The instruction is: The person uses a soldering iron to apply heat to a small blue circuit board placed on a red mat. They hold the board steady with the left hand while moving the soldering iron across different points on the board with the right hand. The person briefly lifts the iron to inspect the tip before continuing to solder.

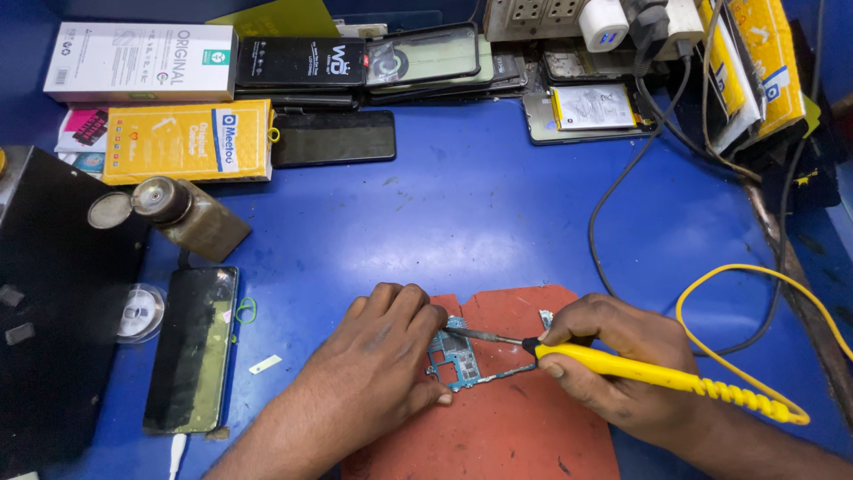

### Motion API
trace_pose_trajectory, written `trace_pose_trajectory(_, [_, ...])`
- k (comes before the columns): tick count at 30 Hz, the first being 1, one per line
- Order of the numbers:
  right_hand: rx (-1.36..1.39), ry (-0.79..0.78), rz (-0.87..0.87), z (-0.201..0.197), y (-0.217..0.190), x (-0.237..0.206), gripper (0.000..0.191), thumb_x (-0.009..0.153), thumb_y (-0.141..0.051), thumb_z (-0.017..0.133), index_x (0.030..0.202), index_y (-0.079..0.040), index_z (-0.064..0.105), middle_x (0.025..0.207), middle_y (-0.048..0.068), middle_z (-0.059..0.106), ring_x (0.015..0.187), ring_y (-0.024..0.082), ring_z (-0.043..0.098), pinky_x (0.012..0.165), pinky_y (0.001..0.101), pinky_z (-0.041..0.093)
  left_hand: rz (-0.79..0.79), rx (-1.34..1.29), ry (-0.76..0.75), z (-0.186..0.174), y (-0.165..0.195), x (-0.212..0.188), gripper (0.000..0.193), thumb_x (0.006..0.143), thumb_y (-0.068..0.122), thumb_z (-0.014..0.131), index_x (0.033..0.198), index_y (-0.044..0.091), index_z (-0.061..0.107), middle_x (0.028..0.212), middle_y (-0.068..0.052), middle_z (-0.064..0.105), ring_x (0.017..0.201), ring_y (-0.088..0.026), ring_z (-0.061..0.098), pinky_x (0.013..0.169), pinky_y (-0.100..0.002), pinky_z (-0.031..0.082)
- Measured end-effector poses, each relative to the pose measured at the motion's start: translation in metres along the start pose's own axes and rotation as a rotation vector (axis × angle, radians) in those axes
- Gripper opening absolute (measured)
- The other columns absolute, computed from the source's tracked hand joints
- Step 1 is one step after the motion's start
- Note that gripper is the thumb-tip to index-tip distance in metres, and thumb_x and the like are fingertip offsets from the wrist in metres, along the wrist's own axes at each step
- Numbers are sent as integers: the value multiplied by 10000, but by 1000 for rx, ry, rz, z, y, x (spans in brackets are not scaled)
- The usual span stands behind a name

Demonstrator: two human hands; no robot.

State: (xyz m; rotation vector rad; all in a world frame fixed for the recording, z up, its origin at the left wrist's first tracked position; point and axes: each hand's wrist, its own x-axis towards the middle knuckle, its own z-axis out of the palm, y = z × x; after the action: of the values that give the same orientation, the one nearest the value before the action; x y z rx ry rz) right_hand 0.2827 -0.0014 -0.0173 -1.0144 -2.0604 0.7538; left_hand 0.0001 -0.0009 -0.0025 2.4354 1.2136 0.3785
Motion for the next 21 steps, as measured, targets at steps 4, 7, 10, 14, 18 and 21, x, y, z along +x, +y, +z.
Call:
trace_pose_trajectory(4, [1, 22, 20, -1, 0, -1, 141, 848, -157, 751, 926, -61, 682, 850, 53, 747, 763, 152, 714, 647, 255, 591, -1, -3, -6, 0, 0, 0, 671, 616, 357, 885, 1121, 10, 612, 1056, -130, 574, 1054, -340, 531, 851, -451, 451])
trace_pose_trajectory(7, [5, 11, -8, -1, 1, -1, 138, 864, -151, 745, 934, -60, 671, 861, 50, 748, 773, 145, 716, 667, 252, 597, 7, -8, 13, -1, 0, 0, 668, 611, 345, 885, 1120, 11, 611, 1048, -128, 573, 1049, -337, 535, 846, -446, 454])
trace_pose_trajectory(10, [-10, 14, 7, -2, 1, -1, 140, 847, -150, 751, 929, -60, 682, 855, 53, 750, 768, 151, 716, 657, 256, 596, 12, -14, 26, -4, 0, -1, 658, 621, 342, 882, 1119, 12, 606, 1058, -130, 567, 1049, -333, 539, 851, -438, 461])
trace_pose_trajectory(14, [-10, 14, -10, -2, 1, -2, 152, 852, -154, 751, 935, -55, 670, 865, 55, 751, 752, 141, 762, 666, 257, 601, -9, -22, 21, -5, -2, 0, 660, 609, 334, 882, 1110, 9, 602, 1067, -136, 561, 1051, -334, 539, 859, -434, 464])
trace_pose_trajectory(18, [-25, 19, 2, -2, 2, -2, 152, 839, -153, 756, 925, -59, 674, 853, 55, 750, 759, 153, 735, 654, 259, 597, 2, -4, 14, -4, -1, -1, 655, 616, 345, 880, 1106, 10, 605, 1066, -133, 563, 1057, -333, 537, 854, -440, 460])
trace_pose_trajectory(21, [-12, 15, -8, -1, 3, -2, 155, 848, -153, 755, 933, -59, 667, 862, 55, 749, 753, 147, 749, 657, 257, 600, 12, -3, 25, -4, -1, -1, 660, 619, 345, 878, 1117, 8, 607, 1067, -129, 567, 1057, -329, 537, 855, -440, 460])
